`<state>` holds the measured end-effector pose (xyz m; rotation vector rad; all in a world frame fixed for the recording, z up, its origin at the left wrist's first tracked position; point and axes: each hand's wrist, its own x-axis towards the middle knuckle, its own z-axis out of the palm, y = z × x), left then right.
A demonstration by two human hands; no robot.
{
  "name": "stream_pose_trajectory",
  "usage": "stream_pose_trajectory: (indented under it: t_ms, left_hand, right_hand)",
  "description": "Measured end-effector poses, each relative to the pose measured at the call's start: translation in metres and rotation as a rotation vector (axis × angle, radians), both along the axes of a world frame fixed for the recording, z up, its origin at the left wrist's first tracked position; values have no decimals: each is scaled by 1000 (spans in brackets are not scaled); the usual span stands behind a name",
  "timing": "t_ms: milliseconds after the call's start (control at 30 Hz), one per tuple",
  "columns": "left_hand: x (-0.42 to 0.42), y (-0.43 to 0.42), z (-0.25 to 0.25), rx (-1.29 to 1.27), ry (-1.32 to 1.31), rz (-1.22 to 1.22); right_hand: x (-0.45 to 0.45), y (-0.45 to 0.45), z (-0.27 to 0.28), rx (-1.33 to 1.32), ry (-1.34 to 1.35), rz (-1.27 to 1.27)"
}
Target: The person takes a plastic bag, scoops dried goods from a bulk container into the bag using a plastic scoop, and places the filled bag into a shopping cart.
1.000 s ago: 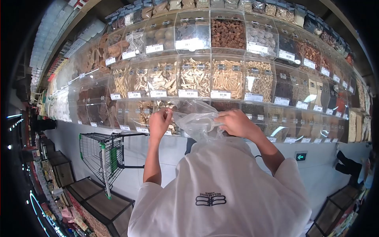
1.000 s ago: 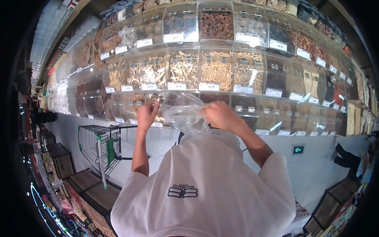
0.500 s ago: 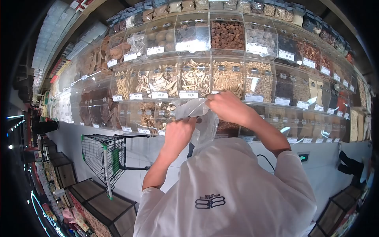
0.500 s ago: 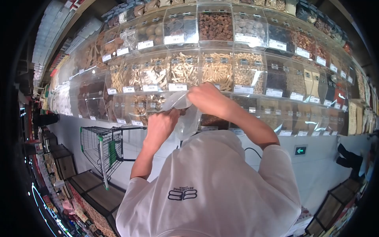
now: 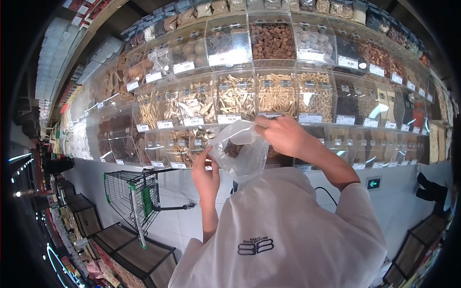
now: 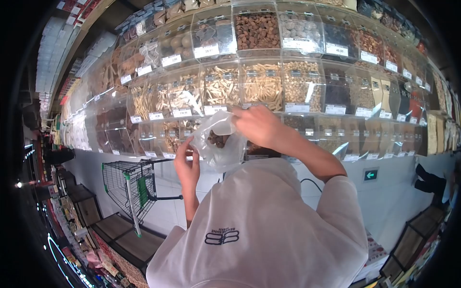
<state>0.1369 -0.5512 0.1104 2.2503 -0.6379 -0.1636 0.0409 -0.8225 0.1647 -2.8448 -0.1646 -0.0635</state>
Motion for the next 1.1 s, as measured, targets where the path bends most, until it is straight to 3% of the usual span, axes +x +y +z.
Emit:
stream_pose_trajectory:
  t_ms: [167, 233, 300, 400, 533, 600, 700, 900, 967, 1100]
  left_hand:
    - [4, -4, 12, -325, 282, 20]
    - [9, -7, 15, -392, 301, -3]
    - [12, -12, 19, -418, 322, 4]
    - [17, -15, 13, -460, 346, -9]
    - [22, -14, 2, -517, 319, -60]
    - [23, -16, 4, -515, 322, -32]
    - [21, -16, 8, -482, 287, -25]
    - [21, -20, 8, -404, 270, 4]
    - [22, -27, 13, -327, 165, -13]
    - [20, -28, 31, -191, 252, 28]
  right_hand:
    - [-26, -64, 61, 295, 53, -23]
    - [-30, -94, 60, 448, -33, -221]
    - [-22, -115, 64, 192, -63, -489]
    - [6, -146, 50, -51, -28, -649]
    - [62, -190, 13, -95, 65, -681]
    - [95, -203, -22, -111, -28, -698]
    - [139, -196, -48, -4, 48, -914]
    - [129, -200, -85, 142, -66, -978]
    - [125, -192, -98, 55, -70, -966]
    - [132, -185, -95, -84, -113, -897]
